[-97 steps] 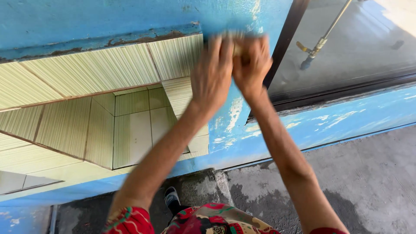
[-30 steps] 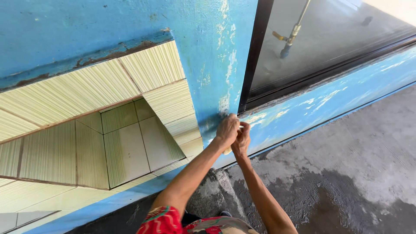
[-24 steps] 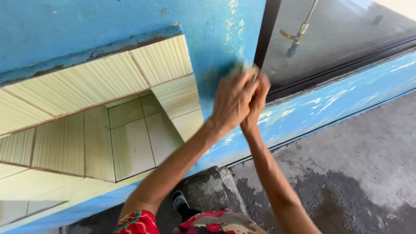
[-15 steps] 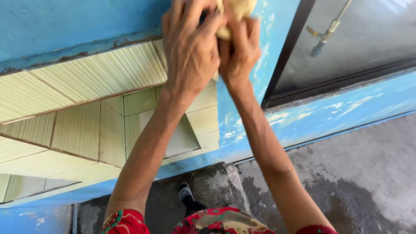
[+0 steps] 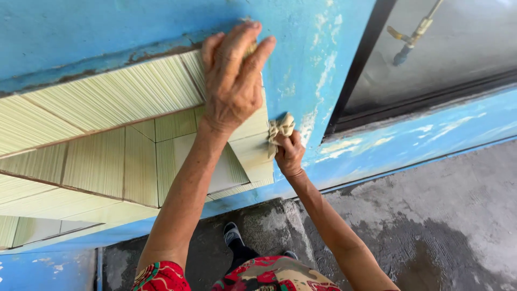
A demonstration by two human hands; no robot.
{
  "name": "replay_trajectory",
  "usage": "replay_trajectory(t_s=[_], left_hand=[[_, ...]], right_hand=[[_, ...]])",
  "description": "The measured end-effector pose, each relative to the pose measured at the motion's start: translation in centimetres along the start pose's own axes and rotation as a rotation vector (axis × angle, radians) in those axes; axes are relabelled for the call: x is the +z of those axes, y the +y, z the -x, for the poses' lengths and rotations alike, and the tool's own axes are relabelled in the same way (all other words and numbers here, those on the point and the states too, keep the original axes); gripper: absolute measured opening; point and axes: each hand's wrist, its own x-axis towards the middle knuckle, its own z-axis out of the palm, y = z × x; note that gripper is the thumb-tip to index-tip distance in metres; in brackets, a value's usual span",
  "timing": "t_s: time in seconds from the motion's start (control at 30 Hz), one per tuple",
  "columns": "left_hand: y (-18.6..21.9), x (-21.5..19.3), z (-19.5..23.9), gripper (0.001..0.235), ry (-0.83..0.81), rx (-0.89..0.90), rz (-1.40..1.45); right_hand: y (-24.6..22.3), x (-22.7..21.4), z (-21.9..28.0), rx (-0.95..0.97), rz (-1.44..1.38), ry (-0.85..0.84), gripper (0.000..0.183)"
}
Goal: The recorder cleans a wall and coin-operated machine panels with a beige cloth.
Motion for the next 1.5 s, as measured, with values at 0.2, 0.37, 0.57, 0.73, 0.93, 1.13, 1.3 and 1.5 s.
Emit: replay_trajectory(t_s=[0.2,0.37,0.57,0.73,0.93,1.13,1.3,1.5], left_hand=[[-0.8,1.2,0.3,0.029,0.112,0.041,-0.108],[-0.2,0.8,-0.1,0.027,0.132,-0.005,-0.052],[2.2,-2.0,-1.8,0.043,0.142,-0.126,0.196],[1.0,-7.3,-6.0,0.048,0.198,-0.067,0.176],[-5.0,-11.1,-6.0,0.051,0.254,-0.031,-0.386],[-7.4,-12.2,-1.8,0.031,-0.188,-0.155,-0.157],[-8.1,-9.8,-2.4,0.026,-0.107,0.038,-0.168],[-9.6,-10.1,-4.2,0.021,-0.015,0.277,-0.239]], right_hand=[[2.6,-3.1,9.2,0.267,-0.029,-0.283,0.027],[-0.1,-6.3,-1.5,0.379,-0.374,-0.167,0.027],[-12.0,-11.7,-18.9,-0.238,-0.120,0.057,0.026],[-21.5,-10.2,-28.6,-0.424,-0.124,0.055,0.027],[-27.1,-5.0,-32.1,-0.800,-0.024,-0.075,0.040],[-24.3,-3.6,-28.2,-0.803,0.119,-0.297,0.039],[-21.5,-1.1,-27.3,-0.663,0.067,-0.163,0.032],[-21.8,-0.5,-29.5,-0.778,0.015,-0.005,0.029]])
